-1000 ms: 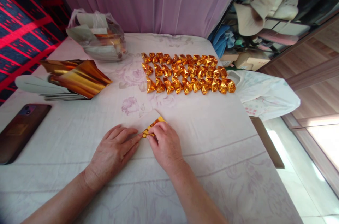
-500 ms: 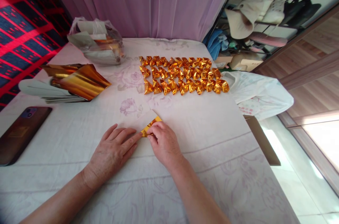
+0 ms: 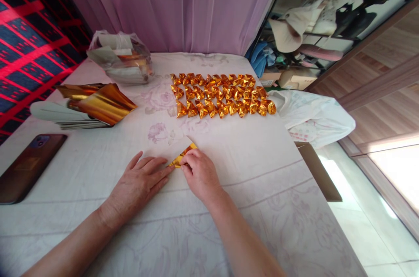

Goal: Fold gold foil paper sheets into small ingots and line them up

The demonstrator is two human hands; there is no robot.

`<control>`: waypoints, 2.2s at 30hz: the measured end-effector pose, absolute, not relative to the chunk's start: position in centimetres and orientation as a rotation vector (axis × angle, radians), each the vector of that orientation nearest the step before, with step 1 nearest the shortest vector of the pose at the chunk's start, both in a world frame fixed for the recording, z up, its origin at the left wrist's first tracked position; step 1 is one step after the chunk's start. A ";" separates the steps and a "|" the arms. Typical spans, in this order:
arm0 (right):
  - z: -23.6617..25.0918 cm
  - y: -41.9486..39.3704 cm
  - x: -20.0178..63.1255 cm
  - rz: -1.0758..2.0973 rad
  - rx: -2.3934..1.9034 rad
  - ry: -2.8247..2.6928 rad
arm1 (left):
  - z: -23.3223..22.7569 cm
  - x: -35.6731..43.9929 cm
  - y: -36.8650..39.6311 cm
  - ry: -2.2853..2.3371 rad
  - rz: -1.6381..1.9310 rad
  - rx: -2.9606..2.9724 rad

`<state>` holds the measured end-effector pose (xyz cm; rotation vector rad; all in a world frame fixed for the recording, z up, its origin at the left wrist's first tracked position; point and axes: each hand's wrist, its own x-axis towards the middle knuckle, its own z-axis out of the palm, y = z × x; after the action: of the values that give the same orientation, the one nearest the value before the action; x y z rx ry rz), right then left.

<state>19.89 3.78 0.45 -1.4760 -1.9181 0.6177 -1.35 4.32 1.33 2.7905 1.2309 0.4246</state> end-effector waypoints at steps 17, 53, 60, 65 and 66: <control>-0.1 3.9 19.8 0.603 -1.476 -1.926 | 0.6 -3.1 5.4 1.080 0.496 2.702; 0.4 2.2 20.1 0.130 -1.393 -2.354 | 1.2 -2.4 5.8 1.109 0.479 2.777; -0.1 1.6 21.5 0.034 -1.404 -2.344 | 1.5 -2.3 5.8 1.109 0.463 2.778; -0.6 1.7 21.7 0.025 -1.353 -2.303 | 1.5 -2.1 5.5 1.152 0.449 2.786; -0.6 1.7 21.7 0.017 -1.347 -2.301 | 1.5 -2.0 5.4 1.173 0.446 2.783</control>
<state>21.66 1.72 -0.62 -1.3468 -2.3015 0.0170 -1.99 5.39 1.54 2.7830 1.1731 0.4464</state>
